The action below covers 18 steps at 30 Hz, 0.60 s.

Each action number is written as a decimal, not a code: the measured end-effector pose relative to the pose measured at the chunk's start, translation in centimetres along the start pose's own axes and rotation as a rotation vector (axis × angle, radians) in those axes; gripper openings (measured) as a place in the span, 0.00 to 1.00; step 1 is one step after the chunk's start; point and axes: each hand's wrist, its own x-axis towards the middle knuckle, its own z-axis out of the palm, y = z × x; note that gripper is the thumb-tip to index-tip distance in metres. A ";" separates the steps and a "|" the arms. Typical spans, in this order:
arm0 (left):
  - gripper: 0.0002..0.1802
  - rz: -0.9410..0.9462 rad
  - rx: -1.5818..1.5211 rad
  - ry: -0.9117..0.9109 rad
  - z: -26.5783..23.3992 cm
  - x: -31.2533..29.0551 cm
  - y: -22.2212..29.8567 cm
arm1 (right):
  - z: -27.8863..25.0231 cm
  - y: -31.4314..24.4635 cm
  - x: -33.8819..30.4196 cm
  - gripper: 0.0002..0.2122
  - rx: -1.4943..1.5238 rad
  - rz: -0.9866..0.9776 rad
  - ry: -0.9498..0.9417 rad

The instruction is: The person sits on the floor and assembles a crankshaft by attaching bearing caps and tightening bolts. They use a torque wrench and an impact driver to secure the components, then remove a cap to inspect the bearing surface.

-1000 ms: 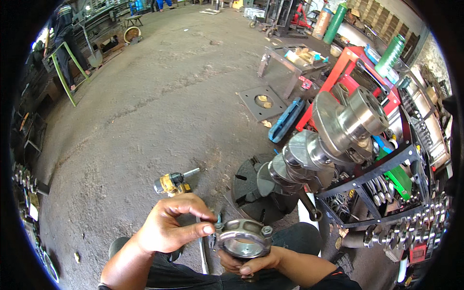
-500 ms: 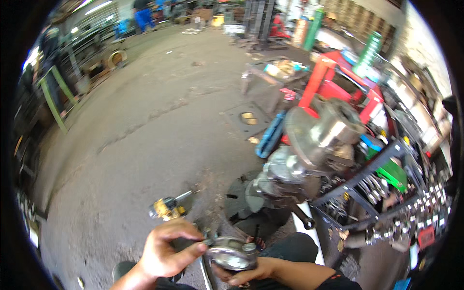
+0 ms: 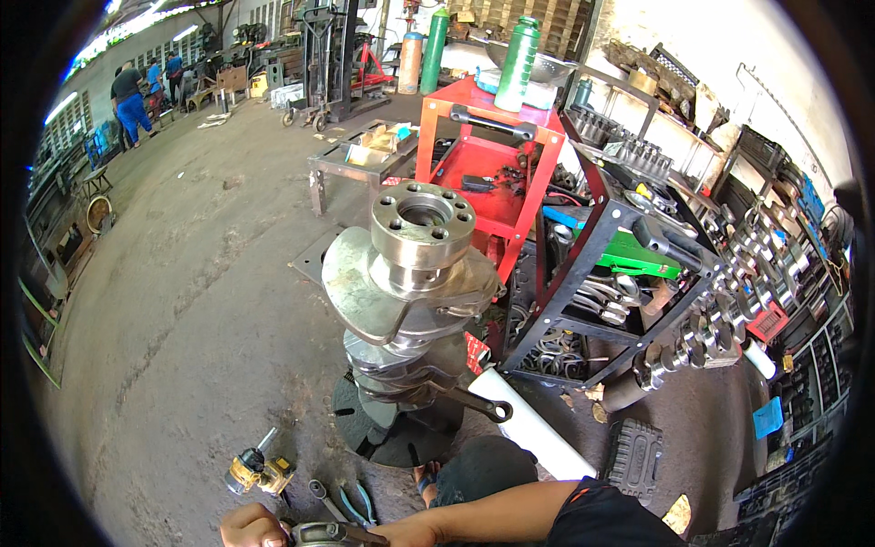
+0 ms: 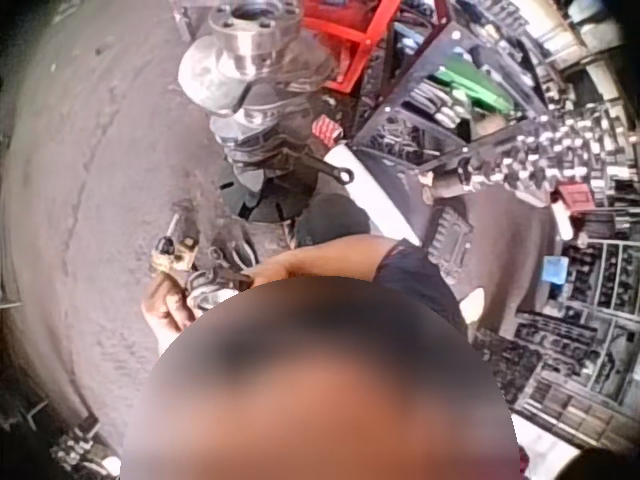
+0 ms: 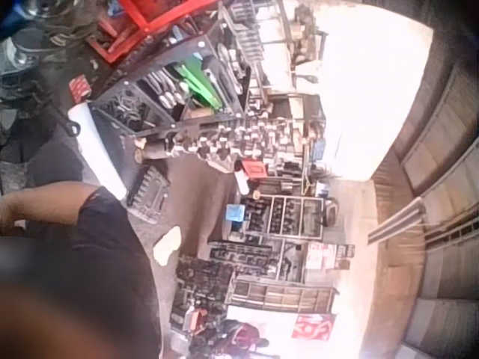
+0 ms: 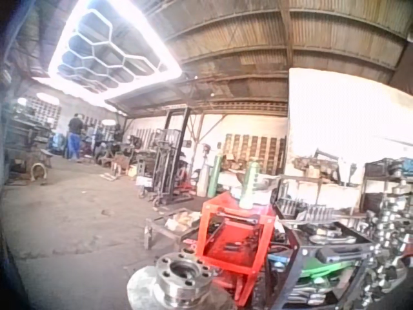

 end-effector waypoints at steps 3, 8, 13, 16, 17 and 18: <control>0.25 0.068 0.083 0.029 0.3 -0.1 0.2 | 0.5 -0.4 -0.1 0.10 0.046 -0.052 -0.119; 0.27 0.066 0.015 0.032 0.2 0.2 0.3 | 0.3 0.0 -0.5 0.11 -0.086 -0.054 -0.031; 0.28 0.069 -0.064 -0.017 -0.1 0.3 0.3 | -0.5 0.5 -0.3 0.13 0.122 0.125 -0.070; 0.27 0.088 -0.053 -0.004 0.2 0.1 0.6 | -0.3 0.6 -0.5 0.12 -0.021 0.004 -0.106; 0.26 0.098 -0.044 0.005 0.3 0.1 0.7 | -0.3 0.6 -0.5 0.11 0.011 0.011 -0.136; 0.25 0.109 -0.034 0.016 0.3 0.1 0.9 | -0.2 0.6 -0.6 0.11 0.041 0.018 -0.165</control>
